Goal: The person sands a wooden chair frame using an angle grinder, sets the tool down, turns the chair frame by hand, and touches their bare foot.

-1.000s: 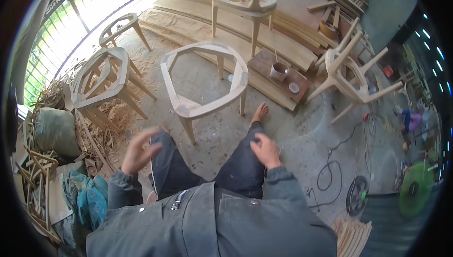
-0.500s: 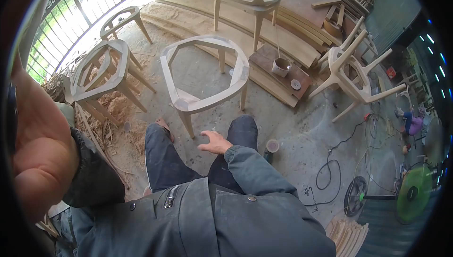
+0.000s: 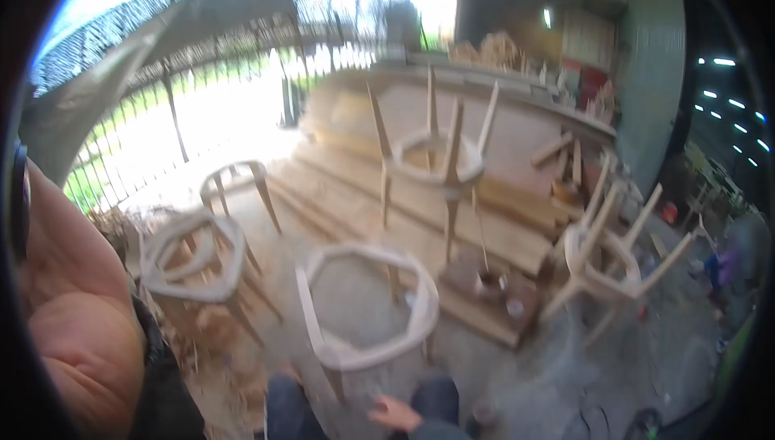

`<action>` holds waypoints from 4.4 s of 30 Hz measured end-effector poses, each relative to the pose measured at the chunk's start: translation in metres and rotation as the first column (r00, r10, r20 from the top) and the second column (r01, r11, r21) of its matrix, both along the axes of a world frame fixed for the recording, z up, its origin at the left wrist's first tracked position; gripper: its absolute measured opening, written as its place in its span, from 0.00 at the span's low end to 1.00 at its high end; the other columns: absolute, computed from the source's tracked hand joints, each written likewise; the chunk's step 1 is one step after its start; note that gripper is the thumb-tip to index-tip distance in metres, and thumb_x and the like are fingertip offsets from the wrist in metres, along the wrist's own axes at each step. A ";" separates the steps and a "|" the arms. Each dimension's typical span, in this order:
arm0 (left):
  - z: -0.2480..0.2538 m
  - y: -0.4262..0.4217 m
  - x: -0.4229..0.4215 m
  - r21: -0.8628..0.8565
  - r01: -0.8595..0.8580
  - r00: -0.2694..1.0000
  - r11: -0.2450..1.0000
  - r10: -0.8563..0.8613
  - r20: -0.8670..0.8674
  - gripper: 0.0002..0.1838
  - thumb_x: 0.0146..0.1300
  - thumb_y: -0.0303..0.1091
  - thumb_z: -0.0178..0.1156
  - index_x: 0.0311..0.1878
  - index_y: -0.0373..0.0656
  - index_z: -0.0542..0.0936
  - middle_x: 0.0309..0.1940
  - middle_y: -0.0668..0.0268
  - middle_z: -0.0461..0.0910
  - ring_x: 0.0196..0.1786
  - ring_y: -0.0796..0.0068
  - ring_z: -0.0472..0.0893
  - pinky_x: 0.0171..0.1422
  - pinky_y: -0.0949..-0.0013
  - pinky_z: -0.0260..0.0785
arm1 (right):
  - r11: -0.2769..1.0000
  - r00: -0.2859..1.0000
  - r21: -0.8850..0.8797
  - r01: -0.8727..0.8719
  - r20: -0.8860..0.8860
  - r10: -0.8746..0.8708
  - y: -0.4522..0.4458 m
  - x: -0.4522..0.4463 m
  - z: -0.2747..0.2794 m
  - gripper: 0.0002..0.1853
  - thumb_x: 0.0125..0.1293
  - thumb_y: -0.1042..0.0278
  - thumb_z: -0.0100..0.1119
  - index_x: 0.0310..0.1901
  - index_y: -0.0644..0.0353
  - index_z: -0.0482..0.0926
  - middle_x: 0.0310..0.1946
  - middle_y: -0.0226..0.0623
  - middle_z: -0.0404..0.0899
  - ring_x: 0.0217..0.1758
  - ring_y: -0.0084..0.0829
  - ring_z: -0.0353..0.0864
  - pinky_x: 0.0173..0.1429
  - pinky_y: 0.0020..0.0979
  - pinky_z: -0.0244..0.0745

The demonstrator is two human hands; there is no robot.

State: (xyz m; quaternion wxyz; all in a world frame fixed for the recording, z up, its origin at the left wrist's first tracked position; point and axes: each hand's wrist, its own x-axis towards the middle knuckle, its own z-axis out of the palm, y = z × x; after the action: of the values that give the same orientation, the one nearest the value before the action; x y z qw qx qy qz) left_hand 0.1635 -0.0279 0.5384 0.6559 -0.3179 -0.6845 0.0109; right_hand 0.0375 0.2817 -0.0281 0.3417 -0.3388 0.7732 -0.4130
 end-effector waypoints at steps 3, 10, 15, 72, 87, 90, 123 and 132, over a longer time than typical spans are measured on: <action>0.055 -0.017 0.013 0.036 -0.053 0.994 0.998 0.056 -0.091 0.29 0.75 0.43 0.63 0.72 0.38 0.74 0.69 0.47 0.78 0.74 0.51 0.76 0.81 0.46 0.66 | 0.998 1.000 0.060 -0.007 0.004 0.007 -0.007 -0.027 0.045 0.40 0.67 0.44 0.72 0.72 0.64 0.74 0.62 0.48 0.84 0.66 0.44 0.83 0.72 0.42 0.75; 0.034 -0.008 0.116 0.082 0.043 0.983 0.996 -0.027 -0.181 0.28 0.76 0.43 0.62 0.73 0.38 0.74 0.68 0.47 0.78 0.73 0.51 0.76 0.81 0.46 0.66 | 0.991 0.995 0.135 -0.027 -0.092 0.040 -0.006 0.020 0.062 0.39 0.69 0.44 0.70 0.73 0.63 0.73 0.61 0.47 0.83 0.64 0.42 0.83 0.70 0.41 0.76; 0.014 -0.006 0.139 0.037 -0.110 0.980 0.993 0.114 -0.161 0.28 0.77 0.43 0.61 0.73 0.38 0.73 0.68 0.47 0.78 0.73 0.51 0.76 0.81 0.46 0.66 | 0.989 0.995 0.125 -0.082 -0.046 0.089 -0.022 0.012 0.046 0.38 0.71 0.44 0.68 0.73 0.63 0.73 0.61 0.46 0.83 0.63 0.41 0.83 0.69 0.41 0.76; -0.559 0.115 0.003 0.458 -0.727 0.029 0.512 -0.644 0.765 0.21 0.71 0.44 0.65 0.60 0.39 0.84 0.56 0.51 0.87 0.57 0.52 0.87 0.63 0.54 0.78 | 0.950 0.996 0.310 -0.020 -0.075 0.045 0.010 0.015 0.012 0.33 0.67 0.50 0.69 0.68 0.60 0.77 0.54 0.53 0.87 0.59 0.48 0.87 0.67 0.43 0.77; -0.511 0.103 -0.004 0.855 -0.291 0.425 0.429 -0.742 0.518 0.25 0.81 0.50 0.49 0.62 0.41 0.83 0.61 0.56 0.83 0.65 0.60 0.80 0.73 0.57 0.68 | 0.885 0.736 0.302 -0.354 -0.494 0.463 -0.069 0.063 0.139 0.39 0.64 0.52 0.69 0.74 0.59 0.71 0.76 0.53 0.68 0.80 0.50 0.66 0.82 0.51 0.59; -0.520 0.102 -0.017 0.799 -0.514 0.494 -0.311 -0.869 -0.020 0.32 0.82 0.60 0.42 0.73 0.45 0.74 0.69 0.58 0.77 0.68 0.63 0.77 0.77 0.53 0.63 | 0.979 0.659 -0.171 -0.109 -0.750 -0.058 -0.076 0.069 0.171 0.33 0.71 0.49 0.65 0.71 0.61 0.73 0.75 0.52 0.69 0.80 0.53 0.66 0.83 0.49 0.59; -0.495 0.062 0.076 -0.147 -0.639 -0.230 0.755 -0.005 0.973 0.26 0.67 0.56 0.66 0.63 0.53 0.85 0.47 0.61 0.90 0.59 0.59 0.86 0.80 0.24 0.46 | 0.808 0.895 0.501 0.311 -0.440 -0.072 0.017 -0.118 -0.012 0.29 0.65 0.43 0.62 0.56 0.60 0.88 0.55 0.52 0.87 0.62 0.51 0.85 0.68 0.44 0.77; -0.490 0.071 0.079 -0.157 -0.620 -0.273 0.769 -0.024 0.962 0.29 0.70 0.57 0.63 0.68 0.54 0.82 0.56 0.63 0.88 0.62 0.60 0.85 0.83 0.28 0.46 | 0.799 0.882 0.474 0.371 -0.448 -0.143 0.014 -0.067 0.025 0.37 0.62 0.41 0.64 0.71 0.52 0.79 0.75 0.45 0.72 0.75 0.49 0.74 0.78 0.44 0.69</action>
State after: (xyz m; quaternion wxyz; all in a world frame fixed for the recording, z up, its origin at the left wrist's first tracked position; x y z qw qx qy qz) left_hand 0.2423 0.0427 0.0484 -0.0804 0.1339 -0.9659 -0.2063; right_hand -0.0298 0.2960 -0.0034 0.2025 -0.1917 0.9497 -0.1422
